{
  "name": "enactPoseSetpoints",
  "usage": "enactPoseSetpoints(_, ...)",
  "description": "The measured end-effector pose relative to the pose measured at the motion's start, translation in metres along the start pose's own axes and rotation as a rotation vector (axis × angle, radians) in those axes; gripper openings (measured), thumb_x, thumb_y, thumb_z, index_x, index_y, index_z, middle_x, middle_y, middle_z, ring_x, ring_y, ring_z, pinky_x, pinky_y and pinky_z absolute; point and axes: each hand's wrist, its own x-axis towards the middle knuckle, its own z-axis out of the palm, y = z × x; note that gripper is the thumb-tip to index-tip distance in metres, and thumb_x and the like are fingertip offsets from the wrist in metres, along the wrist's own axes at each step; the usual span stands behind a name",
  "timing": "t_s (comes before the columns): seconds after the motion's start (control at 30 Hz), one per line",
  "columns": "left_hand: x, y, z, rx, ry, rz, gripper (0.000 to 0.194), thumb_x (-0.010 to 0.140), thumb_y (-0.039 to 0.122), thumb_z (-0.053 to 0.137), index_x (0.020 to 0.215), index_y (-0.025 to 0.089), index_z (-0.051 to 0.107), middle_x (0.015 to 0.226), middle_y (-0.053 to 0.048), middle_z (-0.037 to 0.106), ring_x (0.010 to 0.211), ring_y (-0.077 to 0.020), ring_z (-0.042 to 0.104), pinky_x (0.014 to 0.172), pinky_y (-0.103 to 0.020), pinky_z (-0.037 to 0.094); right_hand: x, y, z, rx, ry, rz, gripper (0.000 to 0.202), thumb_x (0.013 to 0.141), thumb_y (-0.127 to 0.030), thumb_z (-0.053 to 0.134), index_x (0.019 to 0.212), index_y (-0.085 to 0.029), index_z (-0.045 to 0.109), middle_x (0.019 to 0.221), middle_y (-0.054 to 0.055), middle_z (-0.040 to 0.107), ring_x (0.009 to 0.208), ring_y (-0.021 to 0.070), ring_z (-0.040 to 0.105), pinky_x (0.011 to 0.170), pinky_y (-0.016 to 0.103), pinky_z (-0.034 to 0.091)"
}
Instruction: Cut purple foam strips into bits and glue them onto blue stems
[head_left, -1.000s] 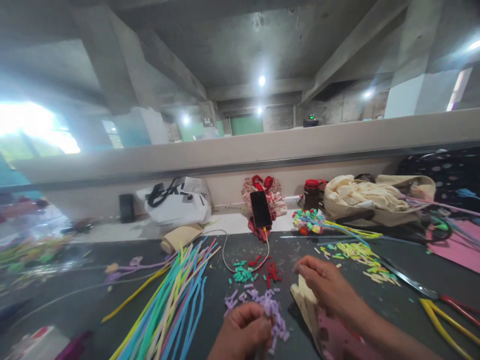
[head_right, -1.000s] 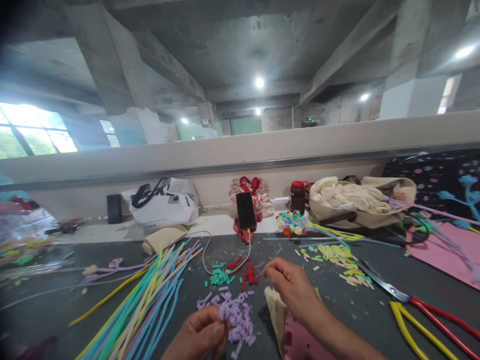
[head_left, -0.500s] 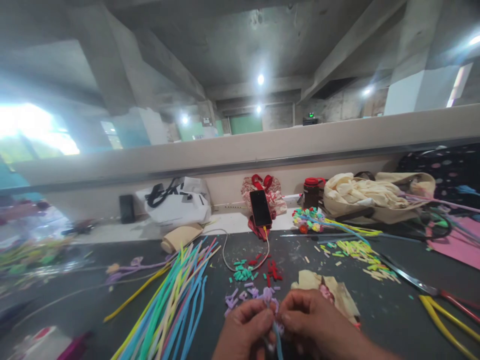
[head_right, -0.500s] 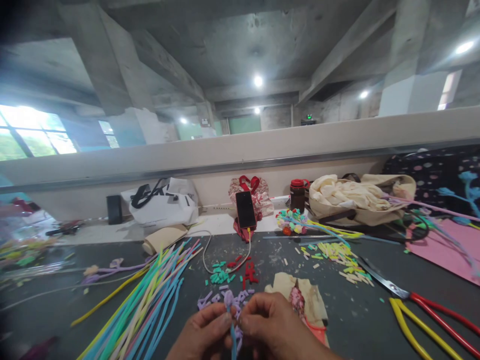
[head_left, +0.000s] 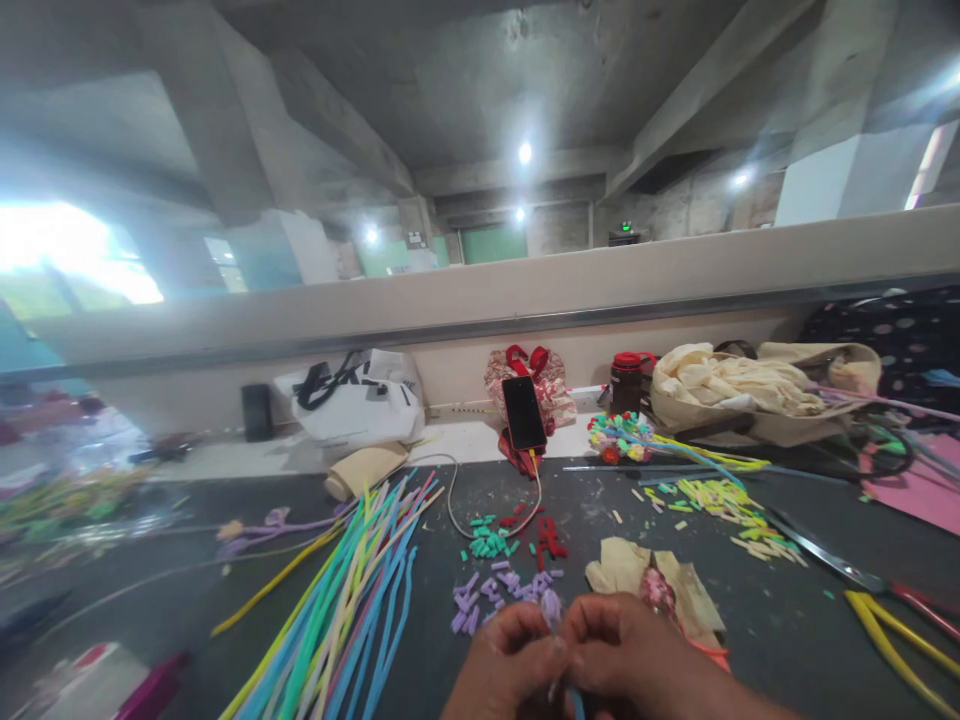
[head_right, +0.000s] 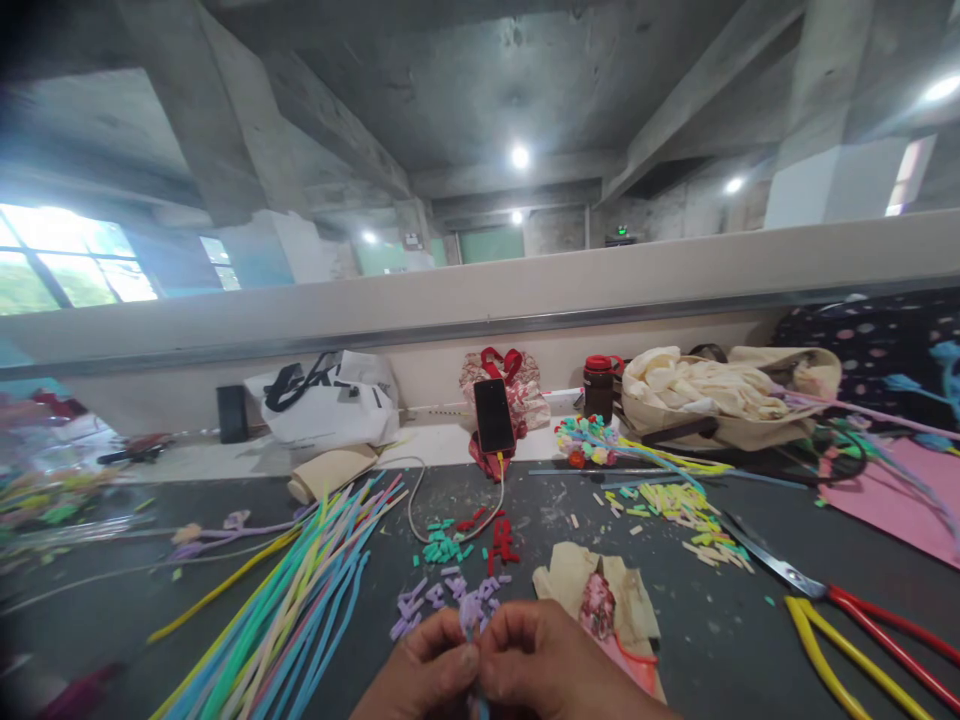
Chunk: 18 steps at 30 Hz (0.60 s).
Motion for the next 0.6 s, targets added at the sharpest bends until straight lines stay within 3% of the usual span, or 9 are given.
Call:
enactPoseSetpoints(0.23,-0.001,-0.001,0.000,0.068,-0.009,0.050,0.041,0.031,0.036,0.079,0.052,0.015,0.051,0.046,0.002,0.054,0.043,-0.0086,0.046,0.048,-0.021,0.031,-0.009,-0.006,0.003,-0.025,-0.051,-0.040,0.018,0.060,-0.023,0.064,0.070,-0.012,0.053,0.053,-0.006,0.046,0.045,0.0028,0.036,0.043,0.015,0.023)
enactPoseSetpoints(0.4,-0.005,0.006,0.003,0.105,-0.050,0.073,0.042,0.032,0.037,0.079,0.059,0.014,0.056,0.051,0.000,0.057,0.046,-0.0112,0.049,0.050,-0.023,0.033,-0.007,-0.002,0.001,-0.091,-0.018,-0.094,0.012,0.063,-0.022,0.059,0.066,-0.012,0.054,0.051,-0.005,0.043,0.045,0.0038,0.033,0.043,0.017,0.021)
enactPoseSetpoints(0.6,-0.009,0.019,0.002,0.054,-0.051,0.047,0.039,0.035,0.031,0.080,0.060,0.015,0.054,0.054,0.001,0.055,0.046,-0.0074,0.046,0.049,-0.020,0.033,-0.006,-0.004,0.002,-0.262,0.029,-0.177,0.010,0.065,-0.020,0.054,0.066,-0.013,0.059,0.052,-0.005,0.044,0.049,0.0063,0.037,0.045,0.017,0.024)
